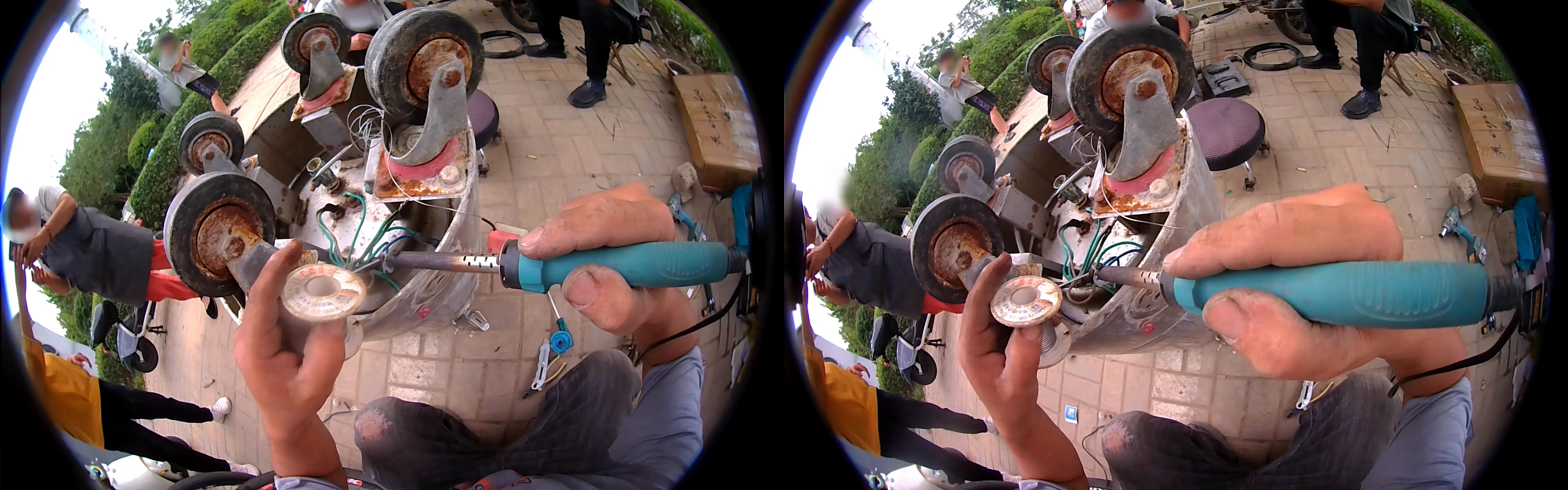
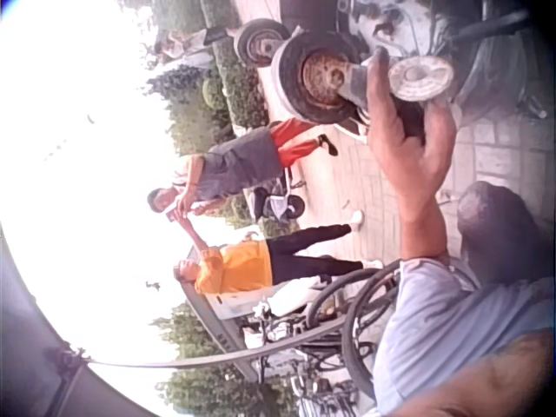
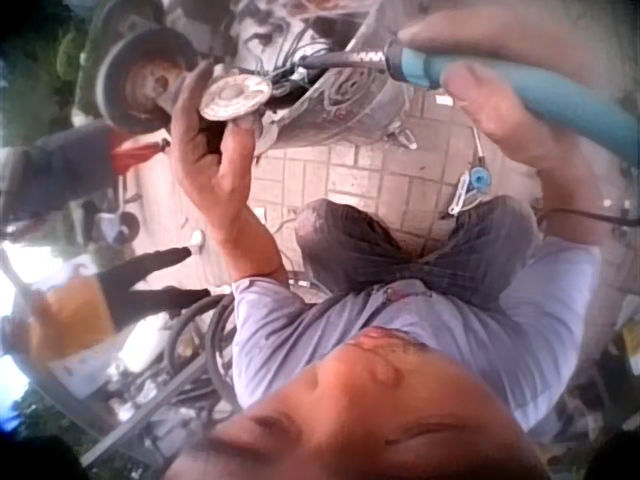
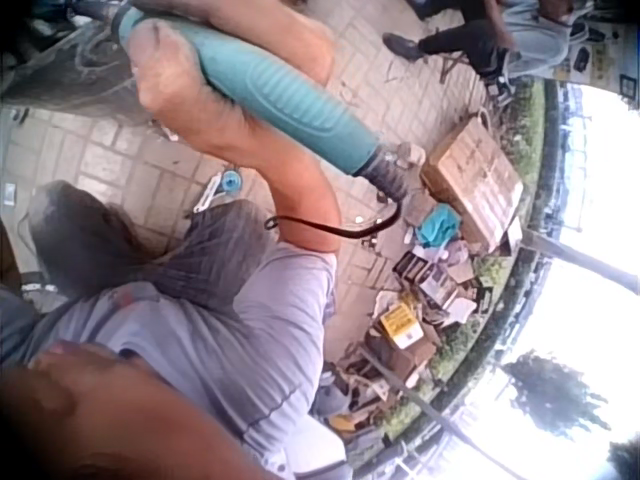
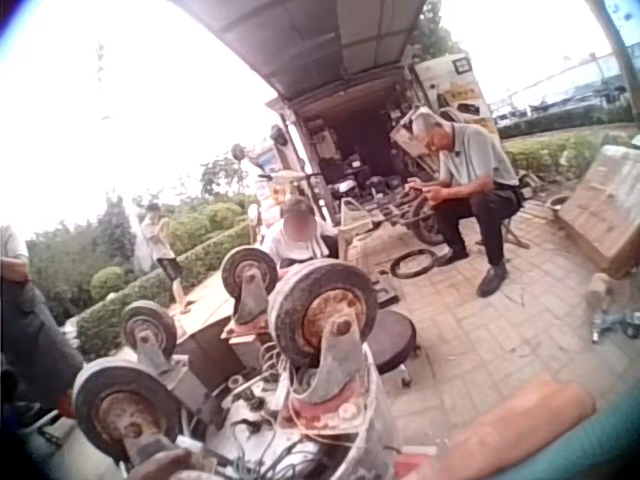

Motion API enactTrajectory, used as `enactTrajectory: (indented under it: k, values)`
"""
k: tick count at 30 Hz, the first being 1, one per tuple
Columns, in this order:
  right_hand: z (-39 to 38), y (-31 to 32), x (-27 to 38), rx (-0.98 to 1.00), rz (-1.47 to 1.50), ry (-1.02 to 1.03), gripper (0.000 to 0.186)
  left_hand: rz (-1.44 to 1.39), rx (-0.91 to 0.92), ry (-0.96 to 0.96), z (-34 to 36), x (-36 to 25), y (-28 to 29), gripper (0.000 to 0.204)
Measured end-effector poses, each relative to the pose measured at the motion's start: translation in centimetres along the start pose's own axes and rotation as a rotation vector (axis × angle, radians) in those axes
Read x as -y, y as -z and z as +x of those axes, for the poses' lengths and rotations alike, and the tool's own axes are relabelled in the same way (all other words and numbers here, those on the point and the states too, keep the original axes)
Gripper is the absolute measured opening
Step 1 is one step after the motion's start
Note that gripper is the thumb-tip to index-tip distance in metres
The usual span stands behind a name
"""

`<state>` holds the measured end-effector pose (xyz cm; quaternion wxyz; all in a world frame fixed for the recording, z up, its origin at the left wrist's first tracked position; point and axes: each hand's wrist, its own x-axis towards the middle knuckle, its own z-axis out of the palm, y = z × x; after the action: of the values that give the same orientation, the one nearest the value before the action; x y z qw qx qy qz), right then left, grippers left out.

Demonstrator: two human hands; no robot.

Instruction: The person solders wires and components on an electric scooter's internal wiring using a soldering iron and solder wire. They also use a utility knife to strip wire insulation and apply heat shrink tubing to connections.

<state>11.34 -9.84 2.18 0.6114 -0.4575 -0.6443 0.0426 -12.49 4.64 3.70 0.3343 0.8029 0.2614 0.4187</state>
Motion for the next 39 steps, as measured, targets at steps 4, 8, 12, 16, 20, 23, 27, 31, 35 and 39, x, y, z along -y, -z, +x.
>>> enactTrajectory:
  k: [4, 8, 12, 16, 20, 23, 27, 31, 35, 39]
  values:
    - [0.0, 0.1, 0.1, 0.017, -0.014, -0.008, 0.035, 0.02, 0.012, 0.03, 0.2, -0.3, 0.0, 0.058]
    - [-0.2, -0.1, -0.4, -0.011, -0.011, 0.04, 0.034, 0.011, 0.021, 0.02, 0.3, -0.6, -0.1, 0.056]
    - [-0.2, -0.1, -0.5, -0.007, -0.015, 0.048, 0.034, 0.008, 0.042, 0.049, 0.5, -0.9, -0.3, 0.054]
    - [-0.2, 0.0, -0.4, 0.004, -0.028, 0.059, 0.034, 0.021, 0.08, 0.062, 0.6, -1.0, -0.1, 0.054]
    - [-0.1, 0.3, -0.3, 0.03, -0.066, 0.052, 0.033, -0.135, 0.061, 0.108, 0.7, -1.2, -0.3, 0.053]
    - [-0.1, 0.2, -0.4, 0.017, -0.073, 0.068, 0.033, -0.146, 0.069, 0.098, 0.8, -1.3, -0.3, 0.053]
    - [-0.3, 0.1, -0.4, 0.01, -0.076, 0.058, 0.032, -0.113, 0.091, 0.095, 0.8, -1.2, -0.3, 0.053]
    - [-0.3, 0.0, -0.6, -0.018, -0.052, 0.049, 0.032, -0.088, 0.092, 0.127, 0.8, -1.5, -0.3, 0.053]
    - [-0.2, 0.4, -0.3, 0.016, -0.097, 0.058, 0.032, -0.156, 0.084, 0.121, 0.8, -1.5, -0.4, 0.053]
    - [-0.5, 0.2, -0.5, -0.016, -0.041, 0.027, 0.033, -0.108, 0.135, 0.096, 1.0, -1.4, -0.1, 0.052]
